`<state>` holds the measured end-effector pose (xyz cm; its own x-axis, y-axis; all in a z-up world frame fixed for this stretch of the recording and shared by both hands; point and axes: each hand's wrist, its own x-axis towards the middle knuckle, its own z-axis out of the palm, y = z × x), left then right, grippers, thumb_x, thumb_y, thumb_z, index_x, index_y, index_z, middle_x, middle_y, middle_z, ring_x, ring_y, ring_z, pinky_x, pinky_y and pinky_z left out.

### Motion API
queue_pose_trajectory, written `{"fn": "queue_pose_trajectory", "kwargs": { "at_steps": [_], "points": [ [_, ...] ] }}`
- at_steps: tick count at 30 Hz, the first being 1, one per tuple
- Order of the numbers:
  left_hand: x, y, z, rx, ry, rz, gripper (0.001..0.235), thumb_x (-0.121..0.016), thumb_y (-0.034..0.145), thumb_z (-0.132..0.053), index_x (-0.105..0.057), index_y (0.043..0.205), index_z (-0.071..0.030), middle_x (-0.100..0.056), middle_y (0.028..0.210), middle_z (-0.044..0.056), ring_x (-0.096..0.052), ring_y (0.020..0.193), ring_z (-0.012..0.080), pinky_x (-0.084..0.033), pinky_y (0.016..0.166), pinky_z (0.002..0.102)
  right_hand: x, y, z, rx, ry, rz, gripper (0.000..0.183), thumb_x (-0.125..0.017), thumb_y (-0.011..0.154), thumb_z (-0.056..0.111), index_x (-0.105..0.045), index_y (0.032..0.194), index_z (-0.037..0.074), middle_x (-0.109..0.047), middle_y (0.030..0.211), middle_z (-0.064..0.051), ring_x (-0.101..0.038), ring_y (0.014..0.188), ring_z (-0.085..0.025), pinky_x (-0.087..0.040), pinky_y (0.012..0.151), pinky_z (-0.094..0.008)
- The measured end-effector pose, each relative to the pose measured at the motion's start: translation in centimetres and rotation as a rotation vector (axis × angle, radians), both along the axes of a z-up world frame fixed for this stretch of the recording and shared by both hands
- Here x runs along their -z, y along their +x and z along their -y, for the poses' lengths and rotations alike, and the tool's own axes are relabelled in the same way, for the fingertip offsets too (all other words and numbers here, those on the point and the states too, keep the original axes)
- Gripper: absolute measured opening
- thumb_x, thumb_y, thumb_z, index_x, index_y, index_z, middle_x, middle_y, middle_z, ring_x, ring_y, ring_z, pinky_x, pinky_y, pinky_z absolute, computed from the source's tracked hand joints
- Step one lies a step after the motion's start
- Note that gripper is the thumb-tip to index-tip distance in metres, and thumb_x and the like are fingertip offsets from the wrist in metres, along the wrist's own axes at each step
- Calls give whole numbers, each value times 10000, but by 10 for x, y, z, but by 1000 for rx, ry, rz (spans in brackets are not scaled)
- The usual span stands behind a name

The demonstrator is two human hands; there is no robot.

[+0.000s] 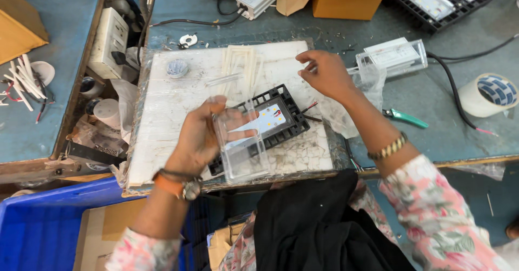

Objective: The person assembles an LED light fixture by placing a clear cover over the LED board, applying adhesive with a green caulking gun, and securing the cover with screws. The person handles the LED board, clear cover, and screws while working at a cluttered workbench.

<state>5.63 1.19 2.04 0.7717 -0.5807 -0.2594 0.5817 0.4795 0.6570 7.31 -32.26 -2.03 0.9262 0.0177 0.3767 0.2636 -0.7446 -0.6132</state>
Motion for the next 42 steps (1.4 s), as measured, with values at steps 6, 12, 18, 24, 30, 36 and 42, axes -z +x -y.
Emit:
{"fn": "queue_pose_trajectory", "kwargs": {
  "at_steps": [6,12,18,24,30,36,42],
  "points": [
    [-26,30,24,454,236,145,741,-555,917,-140,-186,1559,-130,-696,890,194,-708,1035,503,-578,858,694,-25,-49,-35,-230,840,-393,436,-638,981,291,-634,1309,5,-746,1052,-73,-743,842,-151,-618,715,-302],
    [-25,40,50,750,351,255,766,-580,922,-152,-151,1555,-135,-680,883,219,-732,944,461,-608,809,675,-31,-72,-39,-282,1055,-535,388,-687,985,246,-676,1264,-23,-763,954,-114,-712,758,-160,-597,669,-322],
    [-19,32,54,686,581,583,779,-690,867,-304,-322,1502,-46,-690,1103,263,-712,1047,421,-596,871,591,-6,-99,-42,-211,1063,-491,384,-688,964,204,-680,1263,-37,-738,871,-97,-740,756,-193,-635,686,-364],
    [-26,-48,21,241,1187,1477,962,-832,726,-592,-497,1440,-41,-597,1315,246,-579,1178,441,-466,958,527,14,-127,-55,-114,1199,-347,416,-705,949,191,-649,1283,-51,-724,923,-70,-724,762,-196,-644,666,-382],
    [-19,-106,6,96,1280,1567,908,-861,669,-355,-518,1411,42,-614,1279,261,-592,1156,453,-467,927,535,43,-164,-78,-135,1288,-384,425,-700,975,208,-650,1307,-52,-734,932,-121,-743,770,-217,-630,674,-356],
    [-21,-132,-21,-22,1356,1494,827,-879,704,-312,-545,1362,62,-629,1295,258,-600,1167,422,-478,969,509,20,-158,-34,-6,841,229,267,-741,1070,226,-717,1177,-17,-743,971,-107,-749,738,-178,-651,663,-325],
    [-28,-140,-39,-200,1547,1429,806,-900,701,-288,-588,1385,1,-637,1309,226,-606,1179,412,-507,947,492,-7,-93,9,5,-373,358,236,-801,873,70,-766,1103,107,-740,1113,-77,-707,994,-262,-586,766,-393]
  ]
}}
